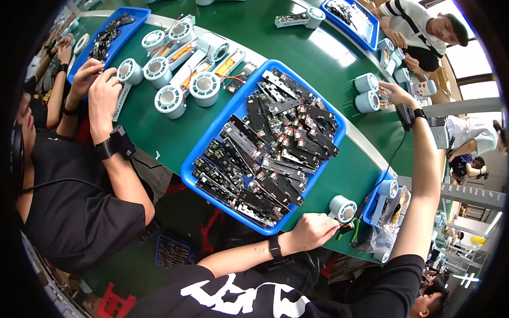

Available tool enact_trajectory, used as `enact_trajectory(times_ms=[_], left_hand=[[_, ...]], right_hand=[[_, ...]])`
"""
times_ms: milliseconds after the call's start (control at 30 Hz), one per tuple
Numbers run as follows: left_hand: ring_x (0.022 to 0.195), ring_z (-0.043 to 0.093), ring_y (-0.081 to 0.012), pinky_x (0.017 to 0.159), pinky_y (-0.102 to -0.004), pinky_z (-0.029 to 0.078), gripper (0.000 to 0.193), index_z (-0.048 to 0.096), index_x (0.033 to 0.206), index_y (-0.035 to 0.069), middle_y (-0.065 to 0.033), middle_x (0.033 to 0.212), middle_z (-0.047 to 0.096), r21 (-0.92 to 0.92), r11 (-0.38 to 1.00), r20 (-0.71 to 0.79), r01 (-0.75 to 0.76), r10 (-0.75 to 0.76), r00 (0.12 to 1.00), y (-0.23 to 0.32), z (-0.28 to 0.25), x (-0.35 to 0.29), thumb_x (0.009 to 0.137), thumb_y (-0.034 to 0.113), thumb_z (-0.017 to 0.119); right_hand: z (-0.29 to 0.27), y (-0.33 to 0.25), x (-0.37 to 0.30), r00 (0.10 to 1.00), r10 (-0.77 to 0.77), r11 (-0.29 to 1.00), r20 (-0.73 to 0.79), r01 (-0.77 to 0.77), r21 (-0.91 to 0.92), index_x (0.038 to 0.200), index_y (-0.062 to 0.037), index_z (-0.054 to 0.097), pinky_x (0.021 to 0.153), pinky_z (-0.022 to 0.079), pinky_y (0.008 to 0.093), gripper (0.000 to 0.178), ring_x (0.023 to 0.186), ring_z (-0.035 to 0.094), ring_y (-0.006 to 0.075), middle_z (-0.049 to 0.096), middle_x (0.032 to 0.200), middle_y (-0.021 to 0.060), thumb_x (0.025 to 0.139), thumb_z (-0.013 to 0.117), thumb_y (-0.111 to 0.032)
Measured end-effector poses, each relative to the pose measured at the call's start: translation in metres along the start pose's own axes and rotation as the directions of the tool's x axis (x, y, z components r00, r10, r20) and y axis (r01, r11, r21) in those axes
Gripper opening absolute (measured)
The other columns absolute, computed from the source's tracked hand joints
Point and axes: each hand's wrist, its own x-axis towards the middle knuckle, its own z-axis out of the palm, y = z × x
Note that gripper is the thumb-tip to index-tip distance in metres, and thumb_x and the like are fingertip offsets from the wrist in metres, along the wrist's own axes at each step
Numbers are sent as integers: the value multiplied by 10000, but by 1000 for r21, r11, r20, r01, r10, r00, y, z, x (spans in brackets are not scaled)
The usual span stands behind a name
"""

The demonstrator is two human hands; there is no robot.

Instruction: The person picks up a circuit board and a battery, connects their wires by hand, and presses the components into a handheld fan housing. They repeat this assembly process with a second set of components before placing the finished fans on the table.

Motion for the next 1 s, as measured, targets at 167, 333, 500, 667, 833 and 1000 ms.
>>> enact_trajectory(times_ms=[167, 333, 500, 667, 833, 1000], left_hand=[[698, 674, -246, 637, -368, 521, 81, 670, 904, 36, -80, 791, 691, 28, 999, 34, 41, -42, 999, -3, -3, -2, 866, 90, 717], [695, 671, -247, 635, -371, 518, 82, 667, 896, 37, -80, 788, 687, -7, 999, 28, 34, -34, 999, -2, -1, -3, 869, 98, 715], [676, 659, -250, 624, -376, 511, 80, 663, 881, 40, -77, 773, 675, -29, 998, 5, 47, -47, 999, -4, -2, -5, 867, 98, 715], [653, 644, -253, 614, -374, 509, 75, 662, 867, 46, -77, 739, 654, -71, 996, 31, 61, -59, 998, 0, -7, 0, 865, 99, 714], [649, 640, -258, 608, -373, 510, 71, 668, 854, 51, -81, 722, 647, -76, 995, 23, 69, -67, 997, -2, -10, 4, 862, 100, 719], [657, 644, -265, 611, -376, 514, 76, 680, 852, 47, -87, 737, 663, -93, 992, -3, 87, -88, 996, -2, -7, 2, 858, 106, 727]], right_hand=[[45, -27, -15, 978, -125, 905, -166, 44, -424, 1519, -26, 371, 1107, 389, 329, 952, 1322, 487, 216, 556, 1400, 159, 695, 842, -90], [63, -19, -30, 946, -100, 945, -309, -7, -326, 1544, -14, 296, 1131, 371, 348, 1089, 1348, 460, 222, 522, 1416, 135, 634, 888, -98], [76, -31, -34, 939, -16, 994, -343, 51, 96, 1488, -7, 331, 1111, 386, 357, 1050, 1305, 481, 216, 528, 1364, 114, 642, 938, -142], [98, -81, -60, 899, -74, 983, -431, 138, 118, 1400, -2, 409, 1056, 409, 342, 895, 1205, 523, 187, 550, 1286, 97, 698, 935, -176], [147, -161, -107, 895, 53, 972, -444, 56, 229, 1350, -15, 443, 1033, 417, 343, 813, 1174, 531, 185, 556, 1253, 97, 716, 921, -188], [197, -180, -143, 872, 91, 992, -481, -38, 118, 1343, -14, 444, 1029, 437, 367, 840, 1177, 553, 224, 552, 1265, 124, 690, 929, -223]])
